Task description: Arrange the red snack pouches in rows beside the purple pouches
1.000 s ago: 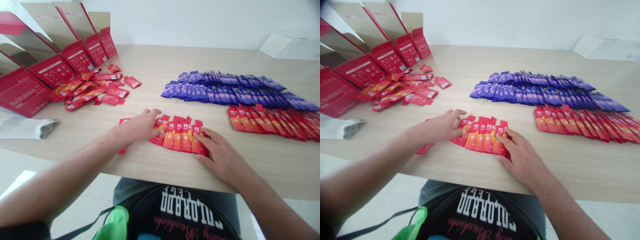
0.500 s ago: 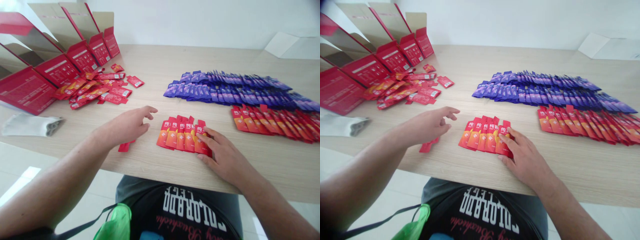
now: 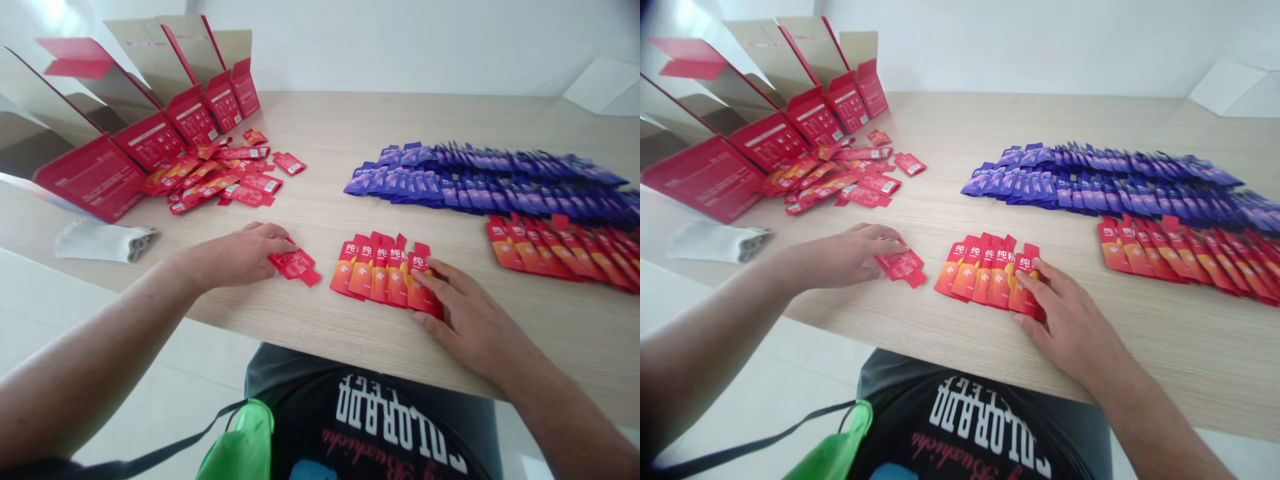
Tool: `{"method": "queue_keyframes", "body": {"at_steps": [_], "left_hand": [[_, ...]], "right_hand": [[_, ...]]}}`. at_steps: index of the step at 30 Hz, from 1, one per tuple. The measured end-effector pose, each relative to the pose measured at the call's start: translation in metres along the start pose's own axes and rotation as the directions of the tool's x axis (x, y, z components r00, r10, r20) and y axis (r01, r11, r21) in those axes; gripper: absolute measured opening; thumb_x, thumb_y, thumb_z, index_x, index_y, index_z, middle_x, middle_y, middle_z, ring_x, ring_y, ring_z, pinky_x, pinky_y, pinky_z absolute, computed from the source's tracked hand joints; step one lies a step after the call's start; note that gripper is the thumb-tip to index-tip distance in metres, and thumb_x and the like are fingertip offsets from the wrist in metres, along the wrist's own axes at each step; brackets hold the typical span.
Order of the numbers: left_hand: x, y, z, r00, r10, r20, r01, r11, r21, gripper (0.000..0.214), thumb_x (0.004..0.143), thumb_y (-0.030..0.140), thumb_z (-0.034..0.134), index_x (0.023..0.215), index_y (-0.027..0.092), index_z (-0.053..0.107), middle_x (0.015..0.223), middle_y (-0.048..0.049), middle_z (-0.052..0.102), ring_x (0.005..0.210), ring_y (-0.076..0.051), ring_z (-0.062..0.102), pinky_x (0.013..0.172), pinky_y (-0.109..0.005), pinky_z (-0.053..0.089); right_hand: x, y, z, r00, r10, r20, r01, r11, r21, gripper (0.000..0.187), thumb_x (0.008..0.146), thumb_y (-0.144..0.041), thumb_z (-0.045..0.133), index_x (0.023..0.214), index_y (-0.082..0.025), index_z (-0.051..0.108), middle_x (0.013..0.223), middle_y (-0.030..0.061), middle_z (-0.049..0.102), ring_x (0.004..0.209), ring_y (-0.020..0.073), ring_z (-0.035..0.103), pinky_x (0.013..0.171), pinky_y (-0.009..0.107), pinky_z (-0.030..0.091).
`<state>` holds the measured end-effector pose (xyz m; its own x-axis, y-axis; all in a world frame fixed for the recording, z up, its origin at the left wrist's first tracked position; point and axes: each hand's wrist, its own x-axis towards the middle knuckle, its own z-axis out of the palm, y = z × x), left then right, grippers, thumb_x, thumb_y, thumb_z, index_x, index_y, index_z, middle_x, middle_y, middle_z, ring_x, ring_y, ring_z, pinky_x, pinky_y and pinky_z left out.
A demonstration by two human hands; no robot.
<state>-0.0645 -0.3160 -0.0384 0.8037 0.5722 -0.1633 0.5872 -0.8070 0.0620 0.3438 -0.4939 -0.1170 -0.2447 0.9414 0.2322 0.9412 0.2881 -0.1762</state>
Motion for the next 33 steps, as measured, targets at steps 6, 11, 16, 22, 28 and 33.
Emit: {"method": "queue_keyframes", "body": {"at_steps": [6,11,16,22,28,33], "left_hand": [[0.013,0.015,0.015,0.958,-0.062,-0.280,0.100,0.987,0.125,0.032,0.105,0.032,0.048,0.110,0.023,0.078,0.109,-0.0116,0.075,0.109,-0.030,0.067,0.105,-0.048,0.048],[0.018,0.024,0.006,0.796,-0.550,-0.252,0.478,0.827,-0.295,0.034,0.102,0.046,0.050,0.099,0.023,0.075,0.088,-0.0057,0.076,0.082,-0.025,0.069,0.074,-0.036,0.051],[0.026,0.043,-0.001,0.754,-0.656,-0.031,0.619,0.725,-0.300,0.027,0.096,0.044,0.054,0.088,0.024,0.070,0.078,-0.0036,0.075,0.078,-0.025,0.071,0.069,-0.034,0.048],[0.039,0.062,0.005,0.822,-0.563,0.087,0.569,0.804,-0.173,0.035,0.099,0.048,0.049,0.084,0.024,0.070,0.085,-0.0076,0.078,0.079,-0.027,0.072,0.070,-0.036,0.049],[0.056,0.091,0.002,0.886,-0.449,0.114,0.462,0.873,-0.155,0.041,0.104,0.045,0.043,0.082,0.023,0.070,0.085,-0.0097,0.077,0.081,-0.028,0.072,0.073,-0.038,0.051],[0.053,0.099,0.003,0.896,-0.441,0.058,0.444,0.893,-0.069,0.040,0.106,0.041,0.036,0.092,0.022,0.068,0.088,-0.0106,0.075,0.083,-0.030,0.073,0.072,-0.040,0.053]], "right_hand": [[0.000,-0.001,-0.001,1.000,-0.014,-0.007,0.014,1.000,0.013,0.061,0.107,-0.056,0.053,0.156,-0.019,0.054,0.164,0.0193,0.047,0.149,0.0372,0.049,0.121,0.060,0.047],[0.001,-0.001,-0.001,1.000,0.001,0.008,-0.001,1.000,0.008,0.061,0.106,-0.053,0.054,0.157,-0.019,0.054,0.164,0.0193,0.047,0.148,0.0374,0.049,0.122,0.060,0.046],[0.001,-0.001,-0.001,1.000,0.003,0.013,-0.004,1.000,0.017,0.061,0.105,-0.050,0.057,0.156,-0.018,0.055,0.164,0.0197,0.047,0.148,0.0384,0.049,0.122,0.061,0.045],[0.000,-0.003,-0.003,1.000,0.009,-0.002,-0.009,0.999,0.036,0.059,0.105,-0.049,0.057,0.156,-0.021,0.055,0.164,0.0186,0.048,0.148,0.0389,0.049,0.122,0.063,0.045],[0.001,-0.004,-0.003,1.000,0.016,0.013,-0.017,1.000,0.024,0.060,0.104,-0.050,0.057,0.156,-0.019,0.055,0.165,0.0188,0.047,0.149,0.0385,0.048,0.123,0.061,0.044],[-0.001,-0.005,-0.006,1.000,0.014,0.003,-0.014,0.999,0.037,0.060,0.105,-0.052,0.057,0.155,-0.019,0.055,0.165,0.0196,0.046,0.150,0.0380,0.048,0.123,0.061,0.044]]}}
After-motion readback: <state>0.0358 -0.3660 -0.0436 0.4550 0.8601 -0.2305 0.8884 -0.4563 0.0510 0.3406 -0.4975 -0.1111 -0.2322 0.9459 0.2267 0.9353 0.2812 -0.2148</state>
